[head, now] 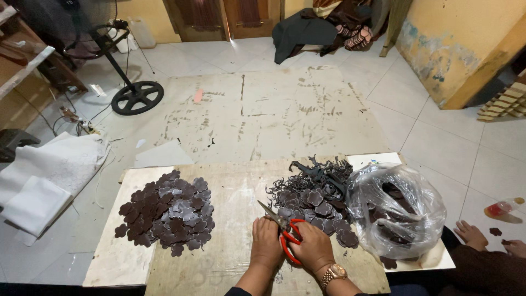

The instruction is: The person sits on the floor and uses red-handled scissors to trim the edges of dark brown flower-shaped leather pieces. They pick up each piece, trim it, and place it into a pile of finished shapes on the table.

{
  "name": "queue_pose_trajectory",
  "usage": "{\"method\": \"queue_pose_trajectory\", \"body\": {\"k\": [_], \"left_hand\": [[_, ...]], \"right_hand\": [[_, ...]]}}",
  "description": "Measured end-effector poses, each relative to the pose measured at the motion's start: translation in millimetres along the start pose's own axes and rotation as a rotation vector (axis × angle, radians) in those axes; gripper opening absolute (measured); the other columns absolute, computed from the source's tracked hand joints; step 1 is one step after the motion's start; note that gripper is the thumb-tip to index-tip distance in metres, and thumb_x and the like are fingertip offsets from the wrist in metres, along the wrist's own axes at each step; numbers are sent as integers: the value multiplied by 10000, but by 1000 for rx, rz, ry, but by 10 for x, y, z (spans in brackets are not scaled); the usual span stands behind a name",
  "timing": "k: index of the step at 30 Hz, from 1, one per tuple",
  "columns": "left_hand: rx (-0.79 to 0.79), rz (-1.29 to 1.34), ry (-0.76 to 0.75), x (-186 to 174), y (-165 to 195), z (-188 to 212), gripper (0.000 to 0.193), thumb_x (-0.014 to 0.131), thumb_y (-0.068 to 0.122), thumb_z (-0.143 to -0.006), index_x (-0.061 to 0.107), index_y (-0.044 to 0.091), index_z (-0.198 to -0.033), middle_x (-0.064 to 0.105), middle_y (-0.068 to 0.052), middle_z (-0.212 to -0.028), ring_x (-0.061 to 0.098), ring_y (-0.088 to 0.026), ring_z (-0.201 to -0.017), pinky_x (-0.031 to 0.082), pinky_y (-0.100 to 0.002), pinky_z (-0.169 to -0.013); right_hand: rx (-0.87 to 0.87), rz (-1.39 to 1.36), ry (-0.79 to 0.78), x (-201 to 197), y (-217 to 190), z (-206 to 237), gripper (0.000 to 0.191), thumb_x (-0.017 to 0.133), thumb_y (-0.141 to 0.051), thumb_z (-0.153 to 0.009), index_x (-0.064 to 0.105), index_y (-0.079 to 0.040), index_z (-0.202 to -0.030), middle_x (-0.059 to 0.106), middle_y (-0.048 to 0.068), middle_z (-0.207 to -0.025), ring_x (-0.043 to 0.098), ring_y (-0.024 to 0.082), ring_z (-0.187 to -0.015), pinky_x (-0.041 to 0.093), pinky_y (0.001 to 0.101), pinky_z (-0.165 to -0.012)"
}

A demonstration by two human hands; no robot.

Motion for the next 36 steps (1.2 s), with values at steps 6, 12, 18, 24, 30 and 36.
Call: {"method": "queue_pose_trajectory", "body": {"k": [6, 12, 18, 24, 30, 36], "left_hand": [[-3, 11, 6, 8, -14, 7, 341, 620, 186, -863, 592, -8, -1142, 595, -220, -1204, 449, -398, -1278, 223, -543, -1173], [-16, 44, 22, 1, -22, 7, 325, 627, 183, -856, 599, -7, -1118, 597, -227, -1204, 461, -403, -1260, 253, -528, -1165], [-13, 29, 21, 5, -21, 5, 337, 615, 150, -842, 598, -3, -1142, 597, -227, -1209, 449, -419, -1255, 286, -513, -1136], [7, 38, 17, -11, 3, 51, 329, 618, 167, -861, 596, 0, -1144, 602, -217, -1188, 463, -407, -1241, 291, -509, -1135], [-8, 44, 41, -26, 1, 32, 325, 631, 167, -844, 605, 2, -1123, 603, -220, -1207, 461, -412, -1247, 301, -507, -1121], [-2, 62, 54, -24, -13, 43, 349, 658, 170, -834, 599, -7, -1128, 593, -228, -1229, 460, -416, -1254, 314, -503, -1118]], "right_hand": [[-9, -18, -2, 0, -9, -9, 303, 795, -330, -761, 671, -97, -909, 708, 88, -843, 679, 313, -796, 546, 414, -719], [-14, -35, 4, -11, -17, -4, 307, 789, -323, -750, 674, -98, -926, 710, 89, -854, 681, 316, -804, 543, 417, -723], [-3, -16, -9, -2, 2, -10, 320, 795, -343, -761, 670, -95, -920, 709, 94, -857, 678, 324, -808, 539, 424, -727], [-8, -12, -14, 4, 8, 22, 316, 791, -336, -763, 668, -98, -931, 707, 90, -851, 678, 319, -803, 541, 422, -724], [-37, -19, 17, 11, -1, 12, 314, 787, -309, -748, 674, -98, -952, 712, 90, -870, 681, 316, -810, 545, 418, -730], [-16, 10, -1, 21, -7, 16, 315, 798, -319, -746, 675, -103, -940, 714, 80, -870, 682, 310, -817, 547, 417, -734]]}}
Point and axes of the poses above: each hand's wrist, its own z-axis away from the middle knuckle, its own x-axis out of the palm, y = z × x, the point moved 3 cm from there along -z, towards the middle knuckle
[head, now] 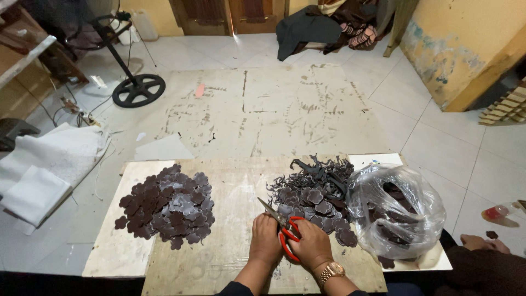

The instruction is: The person sits on the floor and uses red-handled scissors to trim the edges of dark brown flower-shaped leather pieces. They pick up each piece, trim it, and place it into a pile of finished shapes on the table.

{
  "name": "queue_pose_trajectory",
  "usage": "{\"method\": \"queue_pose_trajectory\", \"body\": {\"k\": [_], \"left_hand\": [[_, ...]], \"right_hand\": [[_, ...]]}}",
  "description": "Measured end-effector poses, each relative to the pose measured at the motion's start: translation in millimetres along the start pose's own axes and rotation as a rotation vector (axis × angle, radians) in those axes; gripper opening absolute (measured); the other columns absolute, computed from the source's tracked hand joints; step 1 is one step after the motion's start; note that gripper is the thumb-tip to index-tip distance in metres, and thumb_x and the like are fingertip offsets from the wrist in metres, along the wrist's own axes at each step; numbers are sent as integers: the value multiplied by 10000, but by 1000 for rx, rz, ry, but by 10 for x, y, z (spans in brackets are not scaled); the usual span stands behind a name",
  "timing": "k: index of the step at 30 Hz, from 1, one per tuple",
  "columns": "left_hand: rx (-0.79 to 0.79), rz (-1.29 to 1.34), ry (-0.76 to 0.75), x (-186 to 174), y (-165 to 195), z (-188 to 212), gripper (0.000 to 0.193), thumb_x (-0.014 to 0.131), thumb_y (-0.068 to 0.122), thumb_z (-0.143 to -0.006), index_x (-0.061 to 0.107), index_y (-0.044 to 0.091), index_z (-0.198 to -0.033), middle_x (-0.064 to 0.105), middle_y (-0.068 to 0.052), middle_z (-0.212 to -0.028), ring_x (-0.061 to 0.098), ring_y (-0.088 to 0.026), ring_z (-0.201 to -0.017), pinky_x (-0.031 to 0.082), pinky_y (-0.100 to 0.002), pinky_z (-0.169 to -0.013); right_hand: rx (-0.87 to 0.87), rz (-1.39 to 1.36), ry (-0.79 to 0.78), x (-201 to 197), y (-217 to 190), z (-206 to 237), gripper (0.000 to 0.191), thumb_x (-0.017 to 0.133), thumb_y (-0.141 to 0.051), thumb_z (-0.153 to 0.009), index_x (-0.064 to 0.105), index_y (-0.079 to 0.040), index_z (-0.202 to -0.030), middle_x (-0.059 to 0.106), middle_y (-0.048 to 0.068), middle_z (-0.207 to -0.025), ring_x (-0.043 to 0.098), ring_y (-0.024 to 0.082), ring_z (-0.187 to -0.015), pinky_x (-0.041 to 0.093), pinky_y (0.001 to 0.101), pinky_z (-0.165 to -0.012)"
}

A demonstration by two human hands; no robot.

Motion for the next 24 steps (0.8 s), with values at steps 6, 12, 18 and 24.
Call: {"method": "queue_pose_trajectory", "body": {"k": [6, 12, 18, 24], "left_hand": [[28, -5, 27, -2, -11, -23, 373, 667, 171, -823, 597, -20, -1136, 590, -233, -1229, 461, -419, -1256, 305, -512, -1125], [-23, 6, -8, -12, 4, -6, 325, 654, 169, -836, 607, -2, -1109, 599, -221, -1215, 467, -414, -1246, 319, -504, -1117], [-4, 5, 0, -9, 2, -17, 312, 647, 158, -840, 604, -9, -1099, 600, -229, -1205, 471, -417, -1240, 326, -506, -1112], [-4, 45, 31, 2, -25, 27, 310, 660, 159, -847, 610, -6, -1105, 603, -229, -1196, 483, -414, -1229, 338, -505, -1112]], "right_hand": [[-21, -16, 18, -23, -23, -13, 344, 803, -310, -735, 680, -92, -972, 711, 93, -869, 680, 318, -806, 545, 421, -714], [-11, -5, -7, -35, -40, -8, 318, 796, -303, -750, 683, -102, -969, 712, 90, -874, 679, 319, -810, 544, 424, -720], [50, 23, -49, -22, -20, -13, 287, 794, -323, -761, 675, -109, -909, 706, 71, -853, 680, 298, -811, 544, 411, -733], [-11, 16, -7, -23, -43, 15, 330, 804, -335, -754, 679, -103, -951, 703, 77, -854, 675, 305, -796, 540, 415, -713]]}}
Point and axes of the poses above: each hand's wrist, its own z-axis away from the middle knuckle, its own x-axis out of the palm, y = z × x, the point moved 3 cm from there along -z, towards the middle knuckle
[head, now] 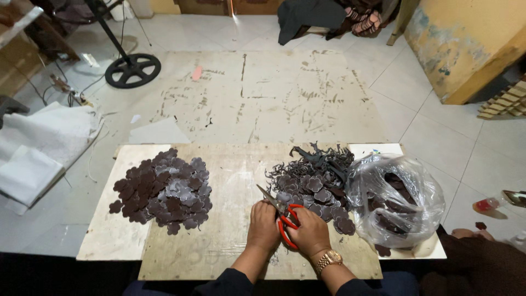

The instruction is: The person sits on the floor and uses red-handled scissors to trim the edges of dark brown flower-shaped leather pieces. They pick up each piece, trim it, and place it into a pile of finished shapes on the table.

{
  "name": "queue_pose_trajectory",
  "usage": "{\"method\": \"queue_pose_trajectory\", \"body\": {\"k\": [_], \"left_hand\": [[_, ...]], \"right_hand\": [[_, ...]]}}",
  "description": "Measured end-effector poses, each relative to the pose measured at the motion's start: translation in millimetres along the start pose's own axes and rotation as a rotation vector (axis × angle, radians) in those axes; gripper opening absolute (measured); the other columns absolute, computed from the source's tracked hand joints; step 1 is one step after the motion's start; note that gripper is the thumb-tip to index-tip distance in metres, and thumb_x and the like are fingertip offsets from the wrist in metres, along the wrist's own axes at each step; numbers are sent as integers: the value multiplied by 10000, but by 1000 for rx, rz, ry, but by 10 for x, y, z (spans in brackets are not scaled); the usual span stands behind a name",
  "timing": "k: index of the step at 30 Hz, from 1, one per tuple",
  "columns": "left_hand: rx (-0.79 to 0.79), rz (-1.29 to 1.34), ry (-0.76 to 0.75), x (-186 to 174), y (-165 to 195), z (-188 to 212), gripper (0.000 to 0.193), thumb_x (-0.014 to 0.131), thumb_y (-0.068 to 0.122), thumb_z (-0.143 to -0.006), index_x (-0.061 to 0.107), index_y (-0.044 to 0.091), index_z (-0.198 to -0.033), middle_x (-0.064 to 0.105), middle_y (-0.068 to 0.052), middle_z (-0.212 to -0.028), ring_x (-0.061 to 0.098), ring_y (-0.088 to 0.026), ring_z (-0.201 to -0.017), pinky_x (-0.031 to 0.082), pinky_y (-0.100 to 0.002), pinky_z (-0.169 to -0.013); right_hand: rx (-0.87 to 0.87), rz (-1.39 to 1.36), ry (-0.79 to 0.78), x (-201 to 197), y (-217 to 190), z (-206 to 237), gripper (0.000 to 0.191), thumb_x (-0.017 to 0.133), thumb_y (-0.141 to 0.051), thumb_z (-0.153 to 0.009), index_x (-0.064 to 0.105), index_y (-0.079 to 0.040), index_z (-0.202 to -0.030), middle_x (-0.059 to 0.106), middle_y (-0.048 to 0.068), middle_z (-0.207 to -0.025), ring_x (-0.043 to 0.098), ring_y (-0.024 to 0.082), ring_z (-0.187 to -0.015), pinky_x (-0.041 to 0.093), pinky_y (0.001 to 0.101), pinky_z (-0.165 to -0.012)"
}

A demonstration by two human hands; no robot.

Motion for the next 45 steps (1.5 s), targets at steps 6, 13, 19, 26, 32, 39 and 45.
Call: {"method": "queue_pose_trajectory", "body": {"k": [6, 13, 19, 26, 32, 39, 45], "left_hand": [[26, -4, 40, -22, -20, 15, 341, 667, 61, -781, 619, -9, -1111, 611, -224, -1197, 490, -408, -1248, 339, -502, -1125], [1, 8, 15, -23, -21, -21, 355, 697, 45, -742, 618, 0, -1085, 615, -210, -1179, 495, -392, -1243, 336, -496, -1126], [-11, 18, 22, -27, -56, -14, 342, 713, 57, -740, 627, 8, -1067, 610, -218, -1171, 495, -394, -1241, 339, -497, -1123], [-11, 50, 45, -22, -90, -1, 356, 729, 59, -740, 622, -2, -1074, 605, -228, -1186, 488, -414, -1222, 328, -518, -1102], [1, 40, 53, -17, -101, 8, 311, 735, 57, -756, 616, 15, -1041, 609, -211, -1164, 499, -399, -1231, 335, -508, -1123], [-14, 38, 38, -9, -100, -15, 336, 736, 58, -731, 621, 7, -1043, 611, -217, -1147, 501, -398, -1220, 332, -506, -1118], [1, 12, 39, -8, -84, -27, 304, 738, 64, -745, 617, -2, -1016, 620, -219, -1129, 510, -403, -1222, 339, -505, -1118]], "right_hand": [[-64, -26, 65, 9, 21, 44, 367, 809, -320, -747, 684, -92, -1006, 708, 89, -882, 673, 314, -796, 538, 418, -710], [-21, 8, 32, 33, 52, 32, 372, 833, -341, -744, 689, -103, -992, 715, 77, -881, 686, 301, -816, 547, 405, -730], [-46, 36, 23, 75, 67, 39, 385, 808, -299, -739, 696, -104, -1053, 720, 73, -919, 688, 295, -838, 547, 404, -753], [-28, 31, 17, 76, 62, 23, 394, 825, -319, -727, 698, -107, -1035, 726, 67, -924, 689, 292, -845, 545, 402, -754], [-52, 27, 23, 83, 49, 15, 399, 829, -325, -714, 699, -110, -1024, 725, 63, -915, 691, 285, -841, 550, 395, -745], [-23, 33, 18, 81, 49, 15, 382, 825, -341, -734, 701, -114, -1016, 721, 65, -889, 693, 283, -817, 551, 398, -724], [-29, 30, 35, 54, 40, 9, 376, 827, -343, -743, 703, -117, -1017, 722, 66, -898, 690, 290, -819, 550, 399, -730]]}}
Point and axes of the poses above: each hand's wrist, its own z-axis away from the middle knuckle, its own x-axis out of the palm, y = z × x, the point moved 3 cm from there along -z, towards the middle knuckle
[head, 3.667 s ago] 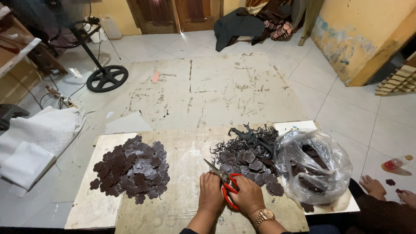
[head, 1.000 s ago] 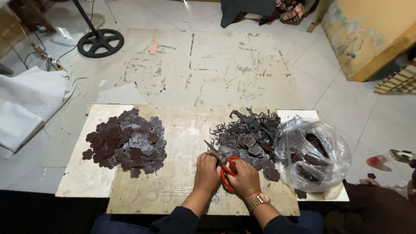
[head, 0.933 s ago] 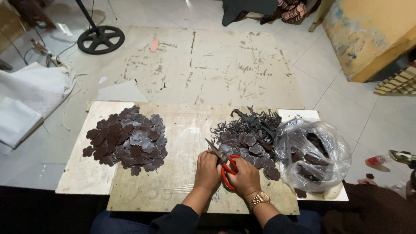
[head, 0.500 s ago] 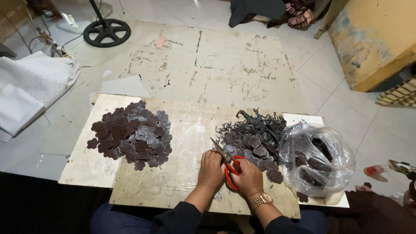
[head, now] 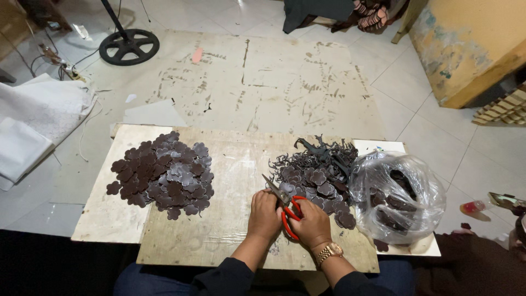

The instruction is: The person sits on the floor and uses red-handled scissors to trim the edges of dark brown flower-shaped leather pieces. They pick up each piece, trim it, and place it into a pile of finished shapes on the table.

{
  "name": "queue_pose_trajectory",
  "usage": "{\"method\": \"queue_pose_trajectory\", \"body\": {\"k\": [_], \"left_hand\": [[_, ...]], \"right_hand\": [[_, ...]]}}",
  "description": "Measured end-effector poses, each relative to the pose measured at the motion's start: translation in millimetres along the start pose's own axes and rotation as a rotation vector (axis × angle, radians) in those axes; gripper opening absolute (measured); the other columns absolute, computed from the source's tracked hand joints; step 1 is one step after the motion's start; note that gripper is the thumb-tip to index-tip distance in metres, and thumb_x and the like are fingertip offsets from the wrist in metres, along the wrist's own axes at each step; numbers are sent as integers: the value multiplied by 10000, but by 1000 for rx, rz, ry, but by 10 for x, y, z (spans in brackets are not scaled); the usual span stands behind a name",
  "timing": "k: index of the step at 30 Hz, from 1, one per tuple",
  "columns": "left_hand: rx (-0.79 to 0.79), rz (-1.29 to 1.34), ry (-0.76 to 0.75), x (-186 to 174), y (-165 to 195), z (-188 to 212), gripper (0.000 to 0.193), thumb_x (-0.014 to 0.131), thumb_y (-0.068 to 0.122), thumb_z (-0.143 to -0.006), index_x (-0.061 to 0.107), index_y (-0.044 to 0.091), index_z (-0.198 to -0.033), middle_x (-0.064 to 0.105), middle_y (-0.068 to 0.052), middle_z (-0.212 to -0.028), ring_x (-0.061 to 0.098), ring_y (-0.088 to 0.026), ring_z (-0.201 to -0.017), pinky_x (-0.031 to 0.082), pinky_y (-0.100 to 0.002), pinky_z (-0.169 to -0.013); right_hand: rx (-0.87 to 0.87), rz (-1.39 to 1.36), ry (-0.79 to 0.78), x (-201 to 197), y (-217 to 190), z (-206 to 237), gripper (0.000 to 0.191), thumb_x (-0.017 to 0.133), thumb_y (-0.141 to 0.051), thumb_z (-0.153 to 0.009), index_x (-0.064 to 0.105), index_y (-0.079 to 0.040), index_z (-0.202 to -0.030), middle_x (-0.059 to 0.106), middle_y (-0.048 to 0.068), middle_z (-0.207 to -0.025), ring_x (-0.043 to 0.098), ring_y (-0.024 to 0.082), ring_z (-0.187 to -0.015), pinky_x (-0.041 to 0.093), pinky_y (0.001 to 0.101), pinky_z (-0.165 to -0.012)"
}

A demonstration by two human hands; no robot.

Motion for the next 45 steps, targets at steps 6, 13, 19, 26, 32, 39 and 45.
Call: {"method": "queue_pose_trajectory", "body": {"k": [6, 13, 19, 26, 32, 39, 45], "left_hand": [[-51, 9, -5, -39, 28, -37, 293, 720, 75, -764, 639, 7, -1037, 636, -203, -1143, 507, -384, -1239, 352, -498, -1114], [-28, 91, 157, -90, 32, -83, 225, 710, 126, -842, 687, 42, -1048, 706, -134, -1076, 562, -344, -1214, 411, -467, -1061], [-67, 198, 212, -114, -22, -7, 200, 716, 110, -850, 717, 46, -1039, 731, -125, -1085, 650, -305, -1096, 516, -418, -966], [-633, 955, 338, -168, -200, -222, 260, 676, 112, -953, 669, -16, -1179, 732, -101, -1039, 689, -148, -855, 574, -268, -701], [-530, 1232, 156, -387, 35, -765, 368, 603, 48, -979, 566, -27, -1337, 703, -155, -1052, 699, -174, -906, 640, -321, -775], [-526, 1479, 58, -654, 626, -955, 393, 446, 29, -989, 537, -29, -1367, 691, -160, -1125, 682, -155, -915, 647, -348, -821], [-574, 1563, 17, -864, 830, -725, 374, 422, 18, -982, 521, -29, -1340, 702, -168, -1167, 705, -155, -965, 631, -328, -847]], "right_hand": [[-6, 11, 4, 41, 56, 16, 387, 819, -294, -737, 693, -104, -1050, 724, 62, -915, 694, 277, -821, 552, 388, -736], [43, -35, -7, 64, 122, 41, 406, 819, -259, -745, 672, -91, -1084, 724, 58, -894, 699, 255, -814, 557, 378, -734], [-2, -46, 27, 65, 122, 77, 399, 809, -241, -733, 661, -83, -1067, 724, 85, -934, 698, 305, -845, 558, 403, -756], [110, -99, 106, 98, 255, 85, 422, 841, -293, -743, 635, -65, -1033, 697, 146, -909, 672, 378, -818, 537, 460, -699], [80, -99, 86, 105, 232, 71, 370, 810, -260, -778, 624, -74, -1037, 698, 127, -902, 681, 355, -813, 540, 444, -710], [94, -130, 91, 34, 173, 55, 346, 791, -244, -789, 625, -80, -1044, 704, 112, -926, 687, 345, -815, 543, 432, -708], [141, -157, 75, 72, 218, 91, 311, 800, -270, -834, 625, -91, -1018, 710, 119, -916, 696, 339, -820, 548, 420, -724]]}}
Point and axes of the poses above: each hand's wrist, its own z-axis away from the middle knuckle, its own x-axis out of the palm, y = z × x, the point moved 3 cm from there along -z, towards the middle knuckle
